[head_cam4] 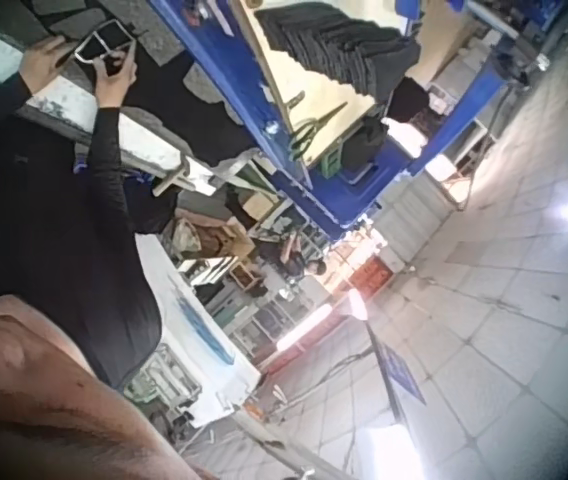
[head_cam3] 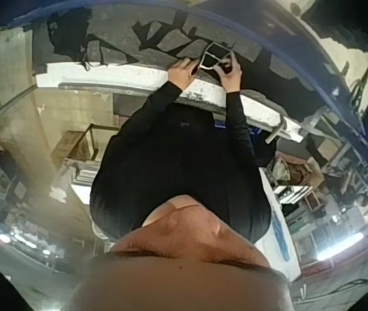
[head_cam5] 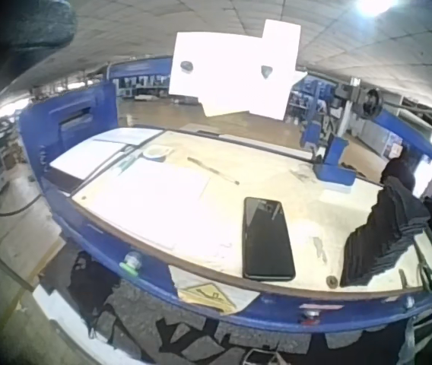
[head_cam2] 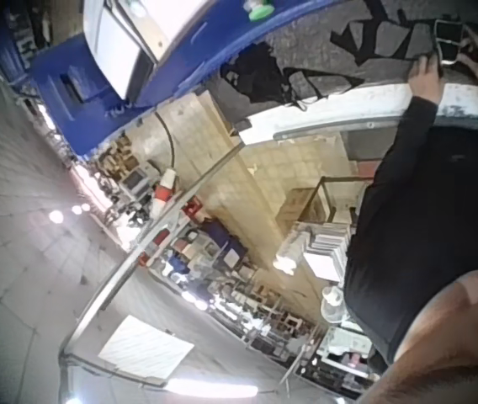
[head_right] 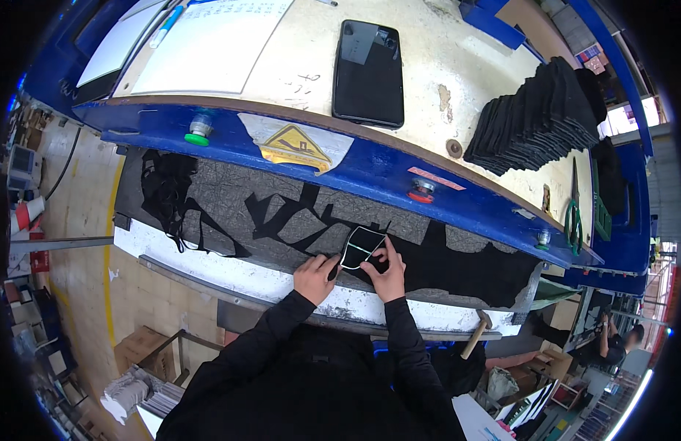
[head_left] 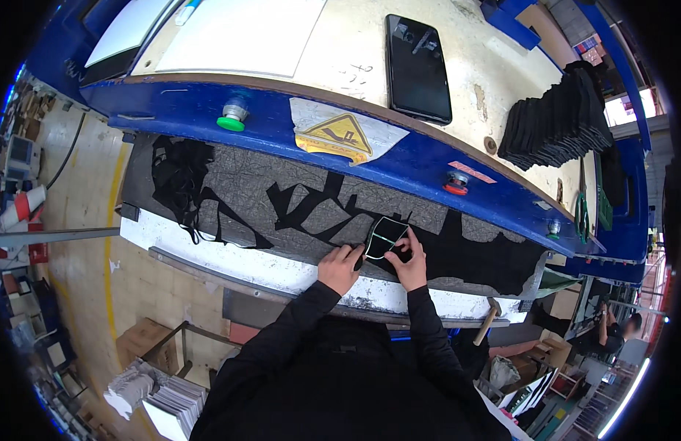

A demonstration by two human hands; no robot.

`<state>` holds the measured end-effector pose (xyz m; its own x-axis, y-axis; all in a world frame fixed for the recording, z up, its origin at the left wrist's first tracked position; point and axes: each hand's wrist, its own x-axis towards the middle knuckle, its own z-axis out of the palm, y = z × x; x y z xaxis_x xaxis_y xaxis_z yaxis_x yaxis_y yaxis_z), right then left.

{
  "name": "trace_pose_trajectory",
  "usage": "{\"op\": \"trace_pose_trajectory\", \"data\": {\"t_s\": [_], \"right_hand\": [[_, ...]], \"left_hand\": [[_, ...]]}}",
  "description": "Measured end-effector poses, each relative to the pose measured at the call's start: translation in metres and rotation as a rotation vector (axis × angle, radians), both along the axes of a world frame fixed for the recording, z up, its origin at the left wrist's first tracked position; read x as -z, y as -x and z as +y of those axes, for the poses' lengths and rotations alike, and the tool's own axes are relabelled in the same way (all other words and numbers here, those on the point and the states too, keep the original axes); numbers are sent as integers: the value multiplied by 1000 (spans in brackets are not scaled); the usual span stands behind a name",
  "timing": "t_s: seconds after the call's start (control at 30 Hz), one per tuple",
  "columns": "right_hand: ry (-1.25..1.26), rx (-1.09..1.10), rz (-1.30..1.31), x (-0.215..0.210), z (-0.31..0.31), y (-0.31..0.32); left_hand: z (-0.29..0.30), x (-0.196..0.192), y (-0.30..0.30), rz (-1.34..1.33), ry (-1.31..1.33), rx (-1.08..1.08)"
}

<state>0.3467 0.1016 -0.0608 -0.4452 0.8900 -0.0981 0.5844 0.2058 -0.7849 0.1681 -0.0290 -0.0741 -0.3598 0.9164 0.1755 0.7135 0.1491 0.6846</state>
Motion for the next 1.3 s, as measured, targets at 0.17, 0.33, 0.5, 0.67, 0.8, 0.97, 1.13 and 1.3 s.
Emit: {"op": "trace_pose_trajectory", "data": {"t_s": [0.17,0.33,0.5,0.67,0.8,0.97,1.13,1.3], "right_hand": [[84,-20,37,-5,8,3],[103,-42,-41,-13,18,6],[125,-61,-113,-19,29,10],[159,-81,-97,-21,39,11],[179,-78,-98,-24,45,13],[139,-96,-115,-27,42,9],[208,-9,202,-25,43,-4],[-39,465,343,-39,77,-72]], "left_hand": [[6,0,4,27,-21,-3],[13,-7,11,32,-1,19],[25,-15,16,56,-29,6],[31,-13,17,66,-29,12],[38,-18,19,79,-5,13],[35,-25,13,23,89,32],[31,-36,18,-47,83,97],[-7,-59,42,27,1,168]]}}
